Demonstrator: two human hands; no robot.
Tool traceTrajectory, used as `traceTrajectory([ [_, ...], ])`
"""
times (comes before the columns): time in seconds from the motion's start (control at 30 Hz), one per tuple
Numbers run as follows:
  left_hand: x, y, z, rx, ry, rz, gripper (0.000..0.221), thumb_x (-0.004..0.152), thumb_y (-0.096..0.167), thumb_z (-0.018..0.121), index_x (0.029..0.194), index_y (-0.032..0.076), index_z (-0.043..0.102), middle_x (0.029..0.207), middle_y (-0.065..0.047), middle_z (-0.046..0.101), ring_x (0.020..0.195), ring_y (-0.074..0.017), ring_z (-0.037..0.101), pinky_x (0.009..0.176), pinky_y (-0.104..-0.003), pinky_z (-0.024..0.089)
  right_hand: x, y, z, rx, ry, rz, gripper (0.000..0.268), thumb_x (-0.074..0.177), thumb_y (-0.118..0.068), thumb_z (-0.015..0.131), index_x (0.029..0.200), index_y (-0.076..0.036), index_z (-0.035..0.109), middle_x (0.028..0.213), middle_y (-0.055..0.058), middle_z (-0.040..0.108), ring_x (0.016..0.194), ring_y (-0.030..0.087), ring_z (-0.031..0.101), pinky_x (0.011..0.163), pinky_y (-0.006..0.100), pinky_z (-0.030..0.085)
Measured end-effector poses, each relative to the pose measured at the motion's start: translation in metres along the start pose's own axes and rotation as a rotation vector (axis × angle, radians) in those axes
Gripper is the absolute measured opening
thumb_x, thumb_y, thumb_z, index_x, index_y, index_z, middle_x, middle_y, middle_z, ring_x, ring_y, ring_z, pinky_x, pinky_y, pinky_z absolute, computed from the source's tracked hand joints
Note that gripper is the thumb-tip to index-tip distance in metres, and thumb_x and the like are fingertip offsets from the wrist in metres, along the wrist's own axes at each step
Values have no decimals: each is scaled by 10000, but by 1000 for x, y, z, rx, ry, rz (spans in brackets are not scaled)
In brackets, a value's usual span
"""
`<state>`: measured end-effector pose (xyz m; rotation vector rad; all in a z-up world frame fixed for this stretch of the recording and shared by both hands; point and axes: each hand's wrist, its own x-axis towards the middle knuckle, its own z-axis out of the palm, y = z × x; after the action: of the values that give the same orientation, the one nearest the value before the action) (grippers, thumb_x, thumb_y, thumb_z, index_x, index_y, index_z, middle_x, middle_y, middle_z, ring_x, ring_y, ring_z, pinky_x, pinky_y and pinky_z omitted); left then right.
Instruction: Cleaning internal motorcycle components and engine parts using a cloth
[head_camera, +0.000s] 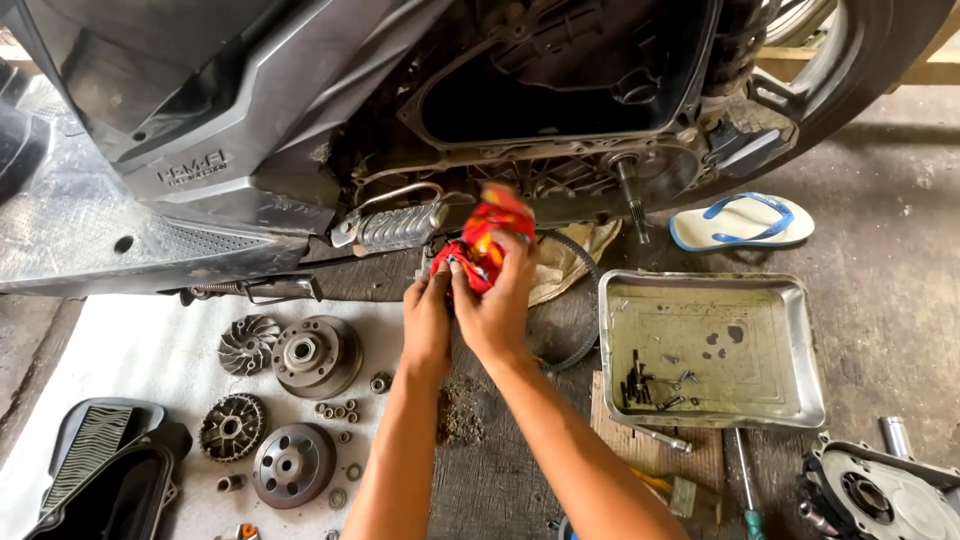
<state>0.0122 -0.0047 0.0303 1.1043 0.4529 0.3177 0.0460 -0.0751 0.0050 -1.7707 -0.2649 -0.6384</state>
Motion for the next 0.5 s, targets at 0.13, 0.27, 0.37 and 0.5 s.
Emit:
traceTrajectory([
  [0.13, 0, 2, -2, -252, -66, 102, 295, 1041, 283, 600, 1145, 29, 709, 1095, -184, 717, 897, -278, 706, 762, -395, 600, 41, -38, 4, -117, -14, -404, 614, 868, -15, 738, 1445, -97, 542, 1439, 249, 481, 1275, 492, 566, 1021, 521, 531],
  [0.27, -8, 4, -1, -172, -104, 81, 400, 1052, 332, 536, 1375, 97, 543, 1322, -124, 654, 977, -281, 720, 712, -333, 550, 84, -13, -5, -577, 150, -822, 249, 969, -124, 578, 1150, -226, 715, 1475, -32, 580, 1207, 309, 604, 906, 422, 515],
  [0.37, -9, 9, 2, -44, -43, 15, 480, 1027, 300, 573, 1448, 71, 544, 1332, -136, 654, 1008, -271, 710, 755, -354, 517, 109, 11, -37, -774, 114, -872, 346, 935, -122, 581, 1213, -283, 711, 1446, -66, 588, 1264, 297, 553, 974, 455, 467],
  [0.5, -13, 16, -3, 68, 20, -21, 506, 986, 267, 621, 1441, 55, 560, 1313, -154, 679, 1003, -279, 723, 749, -352, 535, 123, 54, -99, -961, 29, -802, 418, 760, -130, 654, 1142, -267, 754, 1325, -14, 629, 1224, 357, 530, 969, 521, 433],
])
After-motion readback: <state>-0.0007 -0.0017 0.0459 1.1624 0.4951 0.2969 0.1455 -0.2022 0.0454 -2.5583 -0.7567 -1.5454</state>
